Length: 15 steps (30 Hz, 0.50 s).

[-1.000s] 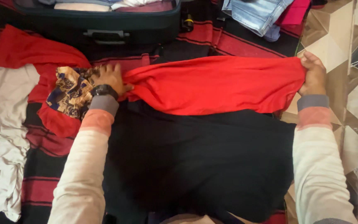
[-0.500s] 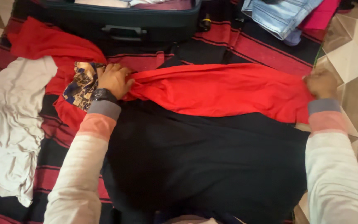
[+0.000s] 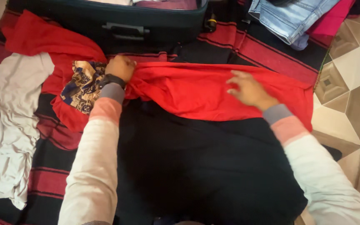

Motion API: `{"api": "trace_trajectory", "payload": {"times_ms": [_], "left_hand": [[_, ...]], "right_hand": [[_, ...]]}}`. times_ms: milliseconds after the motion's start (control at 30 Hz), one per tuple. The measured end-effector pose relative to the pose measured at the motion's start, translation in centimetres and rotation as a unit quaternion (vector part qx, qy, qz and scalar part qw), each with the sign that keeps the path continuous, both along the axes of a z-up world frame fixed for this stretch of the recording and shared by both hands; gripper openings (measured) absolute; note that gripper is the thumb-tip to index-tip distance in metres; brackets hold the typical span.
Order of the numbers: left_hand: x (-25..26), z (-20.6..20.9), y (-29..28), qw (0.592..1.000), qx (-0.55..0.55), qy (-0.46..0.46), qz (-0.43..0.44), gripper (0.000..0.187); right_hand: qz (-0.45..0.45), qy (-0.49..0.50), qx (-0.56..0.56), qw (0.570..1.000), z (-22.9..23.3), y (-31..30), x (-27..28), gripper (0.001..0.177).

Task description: The person folds a light blue shirt, black trousers, and a red garment by hand and places them into a suitcase while sitting on a rug.

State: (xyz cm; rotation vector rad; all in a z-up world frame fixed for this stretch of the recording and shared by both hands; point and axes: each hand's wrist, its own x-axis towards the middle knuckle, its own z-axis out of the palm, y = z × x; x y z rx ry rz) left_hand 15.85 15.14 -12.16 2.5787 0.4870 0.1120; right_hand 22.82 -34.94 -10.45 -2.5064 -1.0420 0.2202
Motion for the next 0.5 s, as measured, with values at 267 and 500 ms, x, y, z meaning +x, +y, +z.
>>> {"api": "trace_trajectory", "payload": {"times_ms": [267, 500], "left_hand": [[-1.4, -0.9, -2.4, 0.971, 0.202, -0.130, -0.009, 0.025], [-2.3, -0.5, -4.3, 0.962, 0.204, -0.178, 0.022, 0.017]], "right_hand": [[0.060, -0.076, -0.157, 0.983, 1.7, 4.0, -3.7, 0.031], [0.078, 0.043, -0.226, 0.970, 6.0, 4.1, -7.5, 0.037]]}}
